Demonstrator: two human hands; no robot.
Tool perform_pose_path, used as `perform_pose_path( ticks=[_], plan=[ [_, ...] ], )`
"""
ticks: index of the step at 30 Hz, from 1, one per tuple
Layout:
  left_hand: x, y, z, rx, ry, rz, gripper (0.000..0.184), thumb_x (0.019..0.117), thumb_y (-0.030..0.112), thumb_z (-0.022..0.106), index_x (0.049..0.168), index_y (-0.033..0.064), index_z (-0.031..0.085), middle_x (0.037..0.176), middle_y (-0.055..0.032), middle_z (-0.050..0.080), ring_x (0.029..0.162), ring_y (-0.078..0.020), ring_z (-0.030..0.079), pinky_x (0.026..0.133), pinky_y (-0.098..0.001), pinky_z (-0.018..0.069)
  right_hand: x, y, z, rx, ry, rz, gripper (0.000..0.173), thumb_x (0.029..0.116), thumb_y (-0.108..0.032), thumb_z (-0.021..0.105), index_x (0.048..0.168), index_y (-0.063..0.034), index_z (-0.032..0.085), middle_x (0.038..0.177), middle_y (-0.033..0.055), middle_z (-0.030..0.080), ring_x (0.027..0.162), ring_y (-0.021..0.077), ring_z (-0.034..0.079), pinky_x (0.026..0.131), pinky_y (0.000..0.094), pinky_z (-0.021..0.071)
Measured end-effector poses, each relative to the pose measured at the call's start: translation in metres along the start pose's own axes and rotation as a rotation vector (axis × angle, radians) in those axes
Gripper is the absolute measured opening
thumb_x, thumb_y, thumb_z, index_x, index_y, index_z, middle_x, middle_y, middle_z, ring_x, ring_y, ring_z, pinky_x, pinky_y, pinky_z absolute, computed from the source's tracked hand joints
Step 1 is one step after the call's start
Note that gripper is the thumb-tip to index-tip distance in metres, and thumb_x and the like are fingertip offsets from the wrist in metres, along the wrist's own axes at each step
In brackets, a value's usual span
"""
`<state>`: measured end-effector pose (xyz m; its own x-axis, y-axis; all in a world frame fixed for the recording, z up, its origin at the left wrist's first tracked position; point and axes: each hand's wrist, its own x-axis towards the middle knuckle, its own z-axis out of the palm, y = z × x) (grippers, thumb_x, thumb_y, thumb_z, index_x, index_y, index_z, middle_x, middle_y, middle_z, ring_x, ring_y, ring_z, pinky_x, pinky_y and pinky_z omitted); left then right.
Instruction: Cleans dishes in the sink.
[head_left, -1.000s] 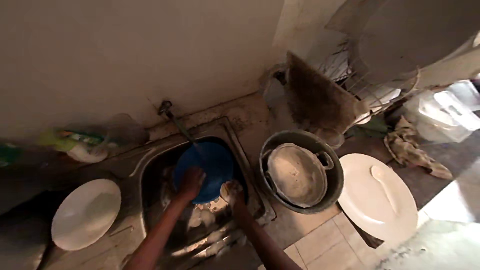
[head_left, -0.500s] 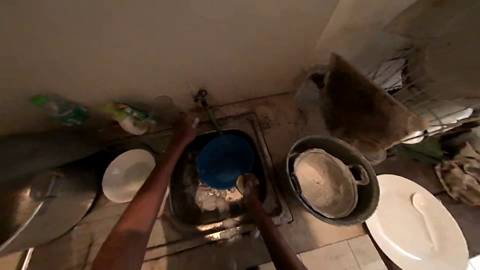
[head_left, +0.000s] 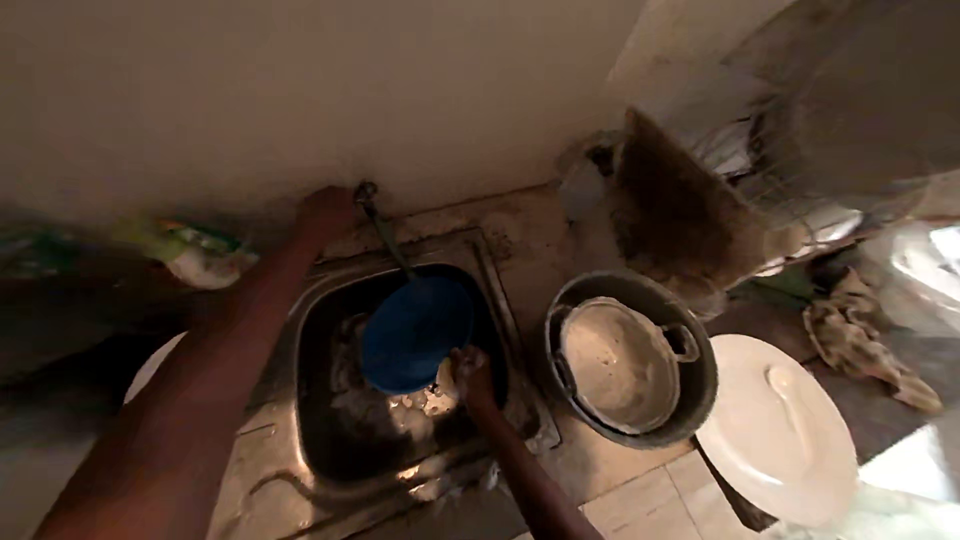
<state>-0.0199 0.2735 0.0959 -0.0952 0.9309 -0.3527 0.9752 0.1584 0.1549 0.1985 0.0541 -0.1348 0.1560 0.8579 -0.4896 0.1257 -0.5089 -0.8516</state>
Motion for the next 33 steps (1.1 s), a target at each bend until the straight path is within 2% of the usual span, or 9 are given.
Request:
perform_pose_path(
  ticks=[5, 8, 10, 13, 18, 22, 25, 30, 33],
  plan=[
    [0.003, 0.025, 0.013, 0.067, 0.053, -0.067, 0.028, 0.0984, 0.008, 0.063, 0.117, -0.0129, 0.062, 0.123, -0.0358, 0.060, 0.118, -0.0530, 0.058, 0.094, -0.0675, 0.0470, 0.002, 0.014, -0.005, -0.017, -0.029, 0.111, 0.040, 0.1017, -0.028, 0.063, 0.126, 0.0039, 0.063, 0.113, 0.0216, 0.069, 0.101, 0.0285, 0.068, 0.092, 0.0466, 0.0560],
    [0.000, 0.028, 0.011, 0.145, 0.034, -0.059, 0.028, 0.0998, 0.007, 0.062, 0.122, -0.0094, 0.063, 0.127, -0.0336, 0.060, 0.121, -0.0515, 0.057, 0.097, -0.0668, 0.0451, 0.007, 0.035, -0.017, -0.119, -0.068, 0.185, 0.050, 0.1005, -0.030, 0.065, 0.138, 0.0023, 0.055, 0.129, 0.0233, 0.064, 0.118, 0.0320, 0.063, 0.103, 0.0480, 0.0520],
    [-0.004, 0.029, 0.009, 0.200, 0.037, -0.046, 0.025, 0.0996, 0.006, 0.061, 0.119, -0.0090, 0.064, 0.126, -0.0330, 0.061, 0.120, -0.0508, 0.058, 0.095, -0.0662, 0.0462, 0.009, 0.056, -0.019, -0.346, -0.181, 0.030, 0.047, 0.1025, -0.029, 0.059, 0.133, 0.0066, 0.059, 0.131, 0.0239, 0.063, 0.124, 0.0315, 0.061, 0.108, 0.0436, 0.0482],
    [-0.015, 0.037, 0.006, 0.210, 0.030, -0.078, 0.028, 0.1023, 0.010, 0.058, 0.116, -0.0136, 0.063, 0.126, -0.0364, 0.059, 0.122, -0.0522, 0.056, 0.098, -0.0664, 0.0442, 0.007, 0.072, -0.017, -0.762, -0.244, -0.437, 0.039, 0.0973, -0.036, 0.058, 0.107, -0.0031, 0.076, 0.111, 0.0176, 0.074, 0.113, 0.0335, 0.067, 0.105, 0.0498, 0.0472],
    [-0.015, 0.029, 0.001, 0.275, -0.077, -0.075, 0.033, 0.1031, 0.012, 0.058, 0.125, -0.0130, 0.058, 0.129, -0.0353, 0.058, 0.124, -0.0513, 0.056, 0.100, -0.0651, 0.0440, -0.003, 0.043, -0.012, -0.294, -0.234, 0.074, 0.042, 0.1049, -0.021, 0.053, 0.133, 0.0092, 0.058, 0.132, 0.0265, 0.062, 0.125, 0.0348, 0.059, 0.110, 0.0462, 0.0454],
    [0.016, -0.061, 0.128, 0.110, 0.258, 0.142, 0.038, 0.1027, 0.017, 0.058, 0.132, -0.0064, 0.058, 0.127, -0.0347, 0.060, 0.118, -0.0540, 0.058, 0.098, -0.0700, 0.0453, -0.006, 0.038, -0.009, 0.008, -0.102, 0.177, 0.039, 0.1041, -0.024, 0.057, 0.131, 0.0041, 0.059, 0.120, 0.0239, 0.067, 0.110, 0.0318, 0.066, 0.099, 0.0485, 0.0529],
    [-0.068, -0.046, 0.172, -0.017, -0.088, -0.084, 0.054, 0.1087, 0.028, 0.046, 0.151, -0.0048, 0.040, 0.155, -0.0289, 0.041, 0.145, -0.0440, 0.038, 0.118, -0.0574, 0.0328, -0.009, 0.031, -0.006, 0.031, -0.074, 0.138, 0.039, 0.1008, -0.021, 0.062, 0.130, 0.0044, 0.059, 0.118, 0.0236, 0.067, 0.107, 0.0310, 0.066, 0.096, 0.0477, 0.0536],
    [-0.109, -0.086, 0.312, -0.469, 0.099, -0.191, 0.055, 0.1011, 0.016, 0.061, 0.147, -0.0097, 0.043, 0.149, -0.0335, 0.044, 0.141, -0.0480, 0.041, 0.116, -0.0601, 0.0337, -0.026, -0.042, 0.010, -0.440, -0.117, -0.018, 0.044, 0.0993, -0.032, 0.063, 0.130, -0.0004, 0.064, 0.124, 0.0202, 0.068, 0.116, 0.0327, 0.065, 0.101, 0.0514, 0.0528],
    [-0.130, -0.082, 0.314, -0.879, -0.185, -0.321, 0.052, 0.1090, 0.013, 0.045, 0.156, -0.0044, 0.029, 0.159, -0.0253, 0.035, 0.146, -0.0363, 0.038, 0.118, -0.0490, 0.0335, -0.045, -0.112, 0.022, -0.732, -0.212, -0.209, 0.043, 0.0984, -0.032, 0.060, 0.132, -0.0048, 0.064, 0.130, 0.0181, 0.066, 0.120, 0.0337, 0.063, 0.099, 0.0548, 0.0516]
  ],
)
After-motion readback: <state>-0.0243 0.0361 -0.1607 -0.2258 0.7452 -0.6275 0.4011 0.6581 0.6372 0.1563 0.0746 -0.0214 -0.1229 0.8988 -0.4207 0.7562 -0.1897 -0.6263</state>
